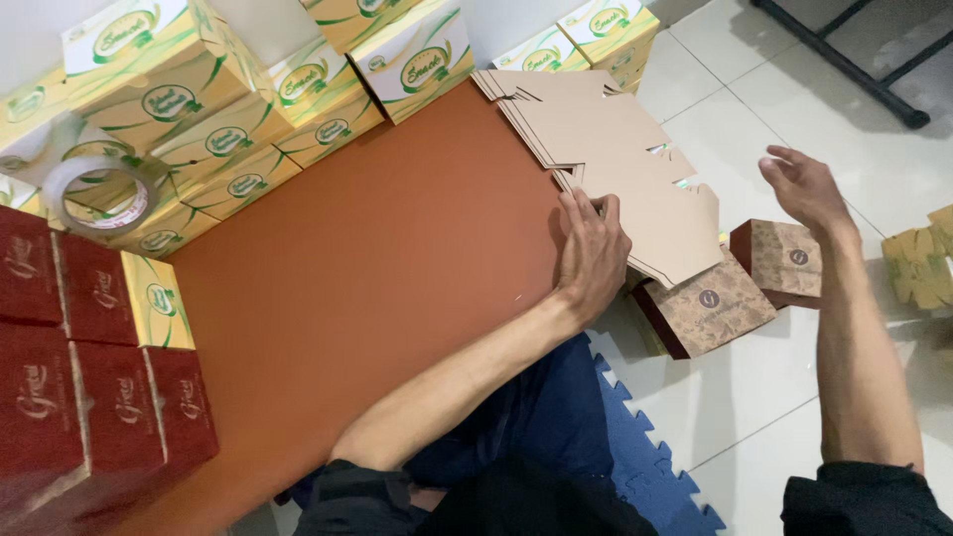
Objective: The person assembles a flat cardboard box by folding the sides and tucking the flaps into place. The person then places a pre-made box lid on top of the assembled box.
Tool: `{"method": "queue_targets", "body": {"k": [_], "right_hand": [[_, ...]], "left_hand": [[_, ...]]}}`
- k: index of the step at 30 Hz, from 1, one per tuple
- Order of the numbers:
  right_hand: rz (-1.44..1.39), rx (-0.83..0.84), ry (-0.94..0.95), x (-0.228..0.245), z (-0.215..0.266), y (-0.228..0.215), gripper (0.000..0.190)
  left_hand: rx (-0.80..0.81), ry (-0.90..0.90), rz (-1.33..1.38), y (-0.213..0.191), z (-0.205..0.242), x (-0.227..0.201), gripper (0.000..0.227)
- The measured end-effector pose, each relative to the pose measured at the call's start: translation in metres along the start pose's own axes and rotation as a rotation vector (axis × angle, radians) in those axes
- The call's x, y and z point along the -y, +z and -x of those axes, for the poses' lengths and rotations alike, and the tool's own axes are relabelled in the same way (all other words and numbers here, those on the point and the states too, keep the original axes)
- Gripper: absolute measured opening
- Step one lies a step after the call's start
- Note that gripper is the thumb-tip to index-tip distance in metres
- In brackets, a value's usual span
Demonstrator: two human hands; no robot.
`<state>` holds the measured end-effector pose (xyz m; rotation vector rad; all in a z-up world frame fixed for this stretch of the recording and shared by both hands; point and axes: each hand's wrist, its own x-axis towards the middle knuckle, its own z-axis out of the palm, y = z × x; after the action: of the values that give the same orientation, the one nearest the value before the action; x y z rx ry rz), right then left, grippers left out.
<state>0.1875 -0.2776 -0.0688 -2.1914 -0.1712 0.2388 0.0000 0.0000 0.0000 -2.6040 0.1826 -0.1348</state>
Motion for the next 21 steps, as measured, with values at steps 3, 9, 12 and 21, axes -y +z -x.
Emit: {"method": "queue_targets", "body": {"k": [3, 9, 12, 21], "right_hand": [[-0.087, 0.082, 0.17, 0.022, -0.034, 0.033, 0.066], [0.086, 0.156, 0.207, 0.018, -0.083, 0.076, 0.062], [0.226, 0.176, 0.206, -0.011, -0.106, 0.089, 0.084], [0.249, 0.072, 0.177, 0.006, -0.099, 0.091, 0.058]], "left_hand": [[-0.023, -0.061, 0.03, 0.001, -0.002, -0.006, 0.033], [-0.085, -0.127, 0.081, 0.004, 0.001, -0.007, 0.026], [-0.149, -0.182, 0.088, 0.006, 0.004, -0.007, 0.033], [-0.276, -0.293, 0.153, 0.003, 0.001, -0.008, 0.047]]}}
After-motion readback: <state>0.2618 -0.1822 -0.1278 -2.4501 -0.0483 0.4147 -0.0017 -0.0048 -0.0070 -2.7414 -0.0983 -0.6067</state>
